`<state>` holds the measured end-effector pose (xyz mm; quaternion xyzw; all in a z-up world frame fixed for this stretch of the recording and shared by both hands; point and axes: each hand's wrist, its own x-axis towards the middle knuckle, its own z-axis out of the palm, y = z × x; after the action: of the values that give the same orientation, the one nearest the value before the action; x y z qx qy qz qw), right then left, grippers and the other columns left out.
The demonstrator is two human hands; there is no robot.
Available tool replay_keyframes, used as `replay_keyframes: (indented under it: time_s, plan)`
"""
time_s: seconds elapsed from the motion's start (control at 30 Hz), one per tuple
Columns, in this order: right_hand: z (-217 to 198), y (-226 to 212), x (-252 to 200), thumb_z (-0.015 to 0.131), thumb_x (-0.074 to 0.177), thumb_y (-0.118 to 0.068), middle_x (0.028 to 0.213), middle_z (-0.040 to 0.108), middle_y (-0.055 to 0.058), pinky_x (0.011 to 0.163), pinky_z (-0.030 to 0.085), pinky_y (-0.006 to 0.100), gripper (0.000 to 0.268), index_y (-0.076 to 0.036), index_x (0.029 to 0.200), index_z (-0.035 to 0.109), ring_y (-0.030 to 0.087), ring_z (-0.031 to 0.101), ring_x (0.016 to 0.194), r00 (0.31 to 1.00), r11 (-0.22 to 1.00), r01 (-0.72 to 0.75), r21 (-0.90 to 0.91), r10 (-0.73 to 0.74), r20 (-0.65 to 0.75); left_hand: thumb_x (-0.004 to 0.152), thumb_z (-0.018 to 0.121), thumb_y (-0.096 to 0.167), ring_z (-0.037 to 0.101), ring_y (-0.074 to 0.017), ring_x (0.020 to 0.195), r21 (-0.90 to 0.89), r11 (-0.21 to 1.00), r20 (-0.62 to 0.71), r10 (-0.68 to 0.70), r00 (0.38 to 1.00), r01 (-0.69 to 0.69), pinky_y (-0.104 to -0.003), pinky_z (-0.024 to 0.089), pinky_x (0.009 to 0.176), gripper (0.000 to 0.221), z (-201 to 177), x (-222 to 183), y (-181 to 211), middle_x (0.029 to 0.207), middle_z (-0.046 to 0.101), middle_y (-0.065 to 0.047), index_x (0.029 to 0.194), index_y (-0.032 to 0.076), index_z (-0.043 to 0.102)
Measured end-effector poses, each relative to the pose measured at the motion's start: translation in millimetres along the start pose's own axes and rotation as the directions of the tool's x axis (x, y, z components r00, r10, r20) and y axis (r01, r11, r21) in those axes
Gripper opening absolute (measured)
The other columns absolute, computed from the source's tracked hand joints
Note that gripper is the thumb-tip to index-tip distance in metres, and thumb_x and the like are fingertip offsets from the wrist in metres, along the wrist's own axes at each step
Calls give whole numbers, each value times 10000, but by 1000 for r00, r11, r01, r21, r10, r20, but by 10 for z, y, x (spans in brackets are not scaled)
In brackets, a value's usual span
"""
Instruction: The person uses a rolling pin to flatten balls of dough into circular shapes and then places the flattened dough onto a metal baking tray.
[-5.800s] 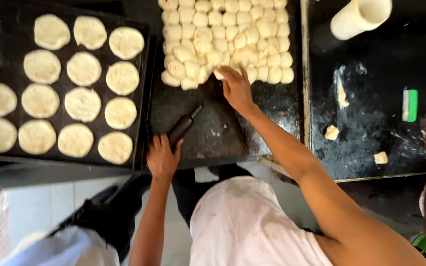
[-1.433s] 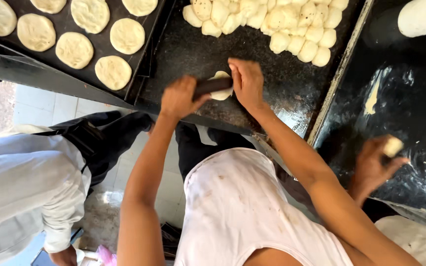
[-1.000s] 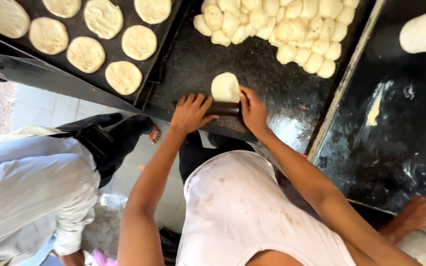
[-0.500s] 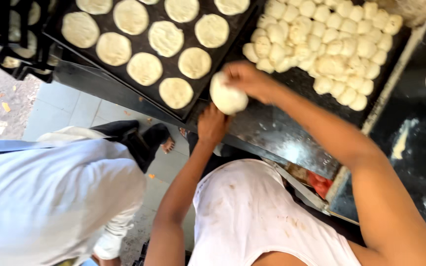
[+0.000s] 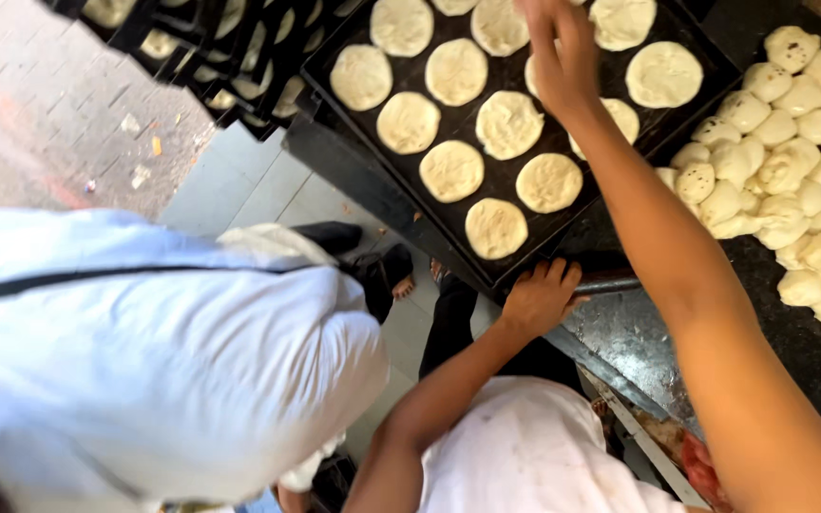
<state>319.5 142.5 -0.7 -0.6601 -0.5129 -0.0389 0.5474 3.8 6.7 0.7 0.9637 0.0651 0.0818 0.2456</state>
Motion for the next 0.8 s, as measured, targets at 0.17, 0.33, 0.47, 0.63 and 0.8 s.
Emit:
replay_keyframes:
  time_s: [0.17,0.33,0.47,0.63,0.8]
  plan:
    - [-1065,-2039,-1624,568,1151,-169,1108,725,111,1157,453,494,194,-35,1144,709,304,674,1063,969,944,-101,-313,165,185,941,694,393,607,-300,1167,-13,994,63,109,992,-109,-424,537,915,586,-230,-140,72,1265,589,-126,1416,74,567]
    - [-1546,-2416,-3160,600,1078,-397,1552,494,250,1181,203,566,552,-29,1486,536,413,424,1443,908,779,-211,-591,380,178,951,713,272,487,-336,1380,-64,991,-291,96,952,-120,-518,399,1168,532,-511,-457,-106,1416,519,-130,1425,123,522]
    - [-1562,-2253,-3602,629,1097,-387,1479,544,185,1168,208,544,546,-39,1505,523,349,469,1383,938,731,-129,-670,310,158,998,669,434,261,-483,1515,-267,858,-598,-505,623,439,-571,269,1220,864,-219,-240,-596,1623,246,-278,1572,-63,258]
    - [-1602,-2283,-3640,638,1096,-399,1473,554,159,1155,200,573,580,-28,1523,510,324,462,1381,952,757,-106,-644,264,154,976,592,408,205,-488,1500,-677,583,-402,-804,437,449,-537,279,1135,716,328,3,-1130,1672,167,-255,1473,-56,369]
    - [-1630,-2471,-3637,605,1100,-456,1439,585,184,1105,241,575,589,-31,1503,540,346,502,1336,952,775,-115,-622,265,153,998,608,240,516,-383,1179,-737,575,-531,-818,222,356,-508,426,1054,347,123,317,-839,1229,555,-243,1242,16,504]
